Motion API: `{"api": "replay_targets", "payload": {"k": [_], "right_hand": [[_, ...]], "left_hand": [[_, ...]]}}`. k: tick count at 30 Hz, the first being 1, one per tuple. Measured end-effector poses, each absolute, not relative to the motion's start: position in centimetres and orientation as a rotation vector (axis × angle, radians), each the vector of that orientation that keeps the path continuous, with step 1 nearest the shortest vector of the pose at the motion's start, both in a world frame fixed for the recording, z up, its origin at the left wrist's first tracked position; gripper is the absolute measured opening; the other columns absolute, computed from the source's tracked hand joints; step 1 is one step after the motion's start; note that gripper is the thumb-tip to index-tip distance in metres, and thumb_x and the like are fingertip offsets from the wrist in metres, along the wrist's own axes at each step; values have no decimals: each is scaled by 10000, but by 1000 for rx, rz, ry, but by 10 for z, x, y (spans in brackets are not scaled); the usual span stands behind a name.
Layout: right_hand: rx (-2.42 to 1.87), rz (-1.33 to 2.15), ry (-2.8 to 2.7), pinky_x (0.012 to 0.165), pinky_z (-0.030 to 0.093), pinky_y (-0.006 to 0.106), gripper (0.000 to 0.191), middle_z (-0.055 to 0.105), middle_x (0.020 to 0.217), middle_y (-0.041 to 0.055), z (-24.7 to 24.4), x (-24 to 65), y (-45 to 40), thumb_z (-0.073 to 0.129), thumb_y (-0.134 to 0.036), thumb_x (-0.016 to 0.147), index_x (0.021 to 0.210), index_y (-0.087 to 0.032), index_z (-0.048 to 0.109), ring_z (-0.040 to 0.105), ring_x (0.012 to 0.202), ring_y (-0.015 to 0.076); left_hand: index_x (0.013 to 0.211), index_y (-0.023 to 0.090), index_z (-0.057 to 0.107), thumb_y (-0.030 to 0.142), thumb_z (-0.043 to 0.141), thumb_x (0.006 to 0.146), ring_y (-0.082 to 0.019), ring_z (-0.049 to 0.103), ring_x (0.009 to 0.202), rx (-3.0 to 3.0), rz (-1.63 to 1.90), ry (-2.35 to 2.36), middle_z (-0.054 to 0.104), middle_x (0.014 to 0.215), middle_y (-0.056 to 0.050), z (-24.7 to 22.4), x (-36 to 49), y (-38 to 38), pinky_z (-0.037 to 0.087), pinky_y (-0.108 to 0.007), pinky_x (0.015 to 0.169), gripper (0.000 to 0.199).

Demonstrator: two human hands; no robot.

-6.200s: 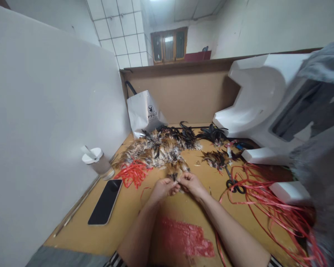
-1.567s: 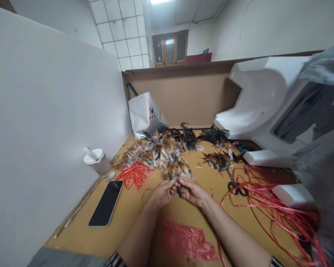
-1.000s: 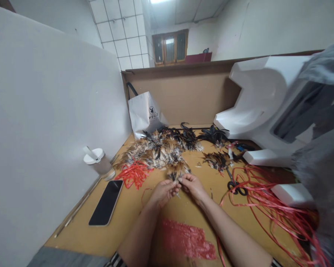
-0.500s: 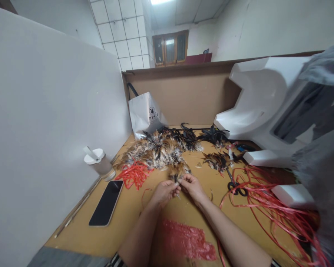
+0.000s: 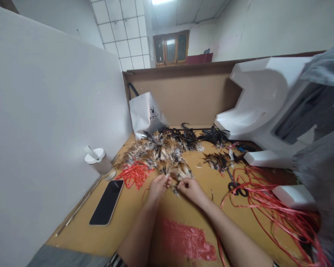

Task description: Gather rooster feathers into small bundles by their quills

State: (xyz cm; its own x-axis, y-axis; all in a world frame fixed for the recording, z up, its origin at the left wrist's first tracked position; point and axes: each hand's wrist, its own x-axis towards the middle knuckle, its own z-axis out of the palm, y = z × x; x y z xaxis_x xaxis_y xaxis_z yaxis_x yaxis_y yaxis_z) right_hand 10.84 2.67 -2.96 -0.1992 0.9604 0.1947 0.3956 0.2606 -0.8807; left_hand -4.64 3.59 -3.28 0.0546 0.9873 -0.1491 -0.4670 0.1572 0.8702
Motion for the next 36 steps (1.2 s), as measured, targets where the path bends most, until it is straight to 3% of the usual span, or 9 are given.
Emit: {"api": "replay_targets", "payload": {"k": [6, 10, 14, 17, 21, 24, 36], "right_hand": [[-1546, 337, -2241, 525, 287, 256, 128, 628, 659, 79, -26, 102, 8, 528, -261, 676, 637, -177, 618, 524, 571, 159], [-1623, 272, -2263, 557, 309, 280, 152, 636, 696, 133, -29, 99, 6, 483, -181, 700, 684, -162, 633, 559, 610, 197], [-1595, 488, -2089, 541, 307, 278, 166, 606, 593, 102, -30, 103, 14, 491, -173, 676, 565, -168, 614, 525, 550, 177], [-1441, 953, -1728, 457, 269, 241, 152, 516, 461, 18, -30, 108, 24, 549, -206, 627, 480, -169, 559, 410, 426, 106], [-1213, 1414, -1256, 366, 165, 194, 167, 363, 386, -69, -28, 112, 33, 592, -321, 618, 612, -159, 557, 230, 335, 43], [-1018, 1593, -1023, 352, 113, 173, 233, 332, 410, -91, -26, 111, 34, 629, -353, 605, 685, -157, 533, 195, 335, 26], [-873, 1617, -869, 354, 120, 171, 240, 478, 471, -49, -32, 100, 30, 658, -336, 602, 684, -142, 542, 237, 335, 11]], "left_hand": [[723, 112, 589, 254, 669, 607, -61, 491, 508, 629, 1325, 902, 584, 628, -6, -31, -48, 36, 343, -163, 471, 200], [691, 124, 587, 229, 648, 630, -62, 491, 503, 635, 1315, 921, 585, 622, -5, -30, -47, 35, 346, -168, 471, 136], [703, 125, 587, 222, 649, 631, -63, 499, 508, 606, 1318, 905, 592, 628, -5, -32, -48, 37, 349, -162, 466, 136], [728, 119, 582, 214, 659, 626, -48, 502, 515, 558, 1344, 849, 598, 649, 3, -33, -49, 38, 356, -143, 466, 159], [756, 113, 580, 189, 648, 648, -32, 502, 505, 527, 1318, 822, 598, 664, 3, -33, -48, 37, 362, -124, 451, 149], [770, 101, 581, 168, 636, 665, -36, 515, 500, 519, 1230, 806, 609, 680, -19, -32, -44, 33, 369, -123, 434, 137], [828, 94, 602, 166, 616, 694, -54, 567, 566, 563, 990, 674, 649, 778, -61, -31, -35, 22, 402, -125, 478, 153]]}}
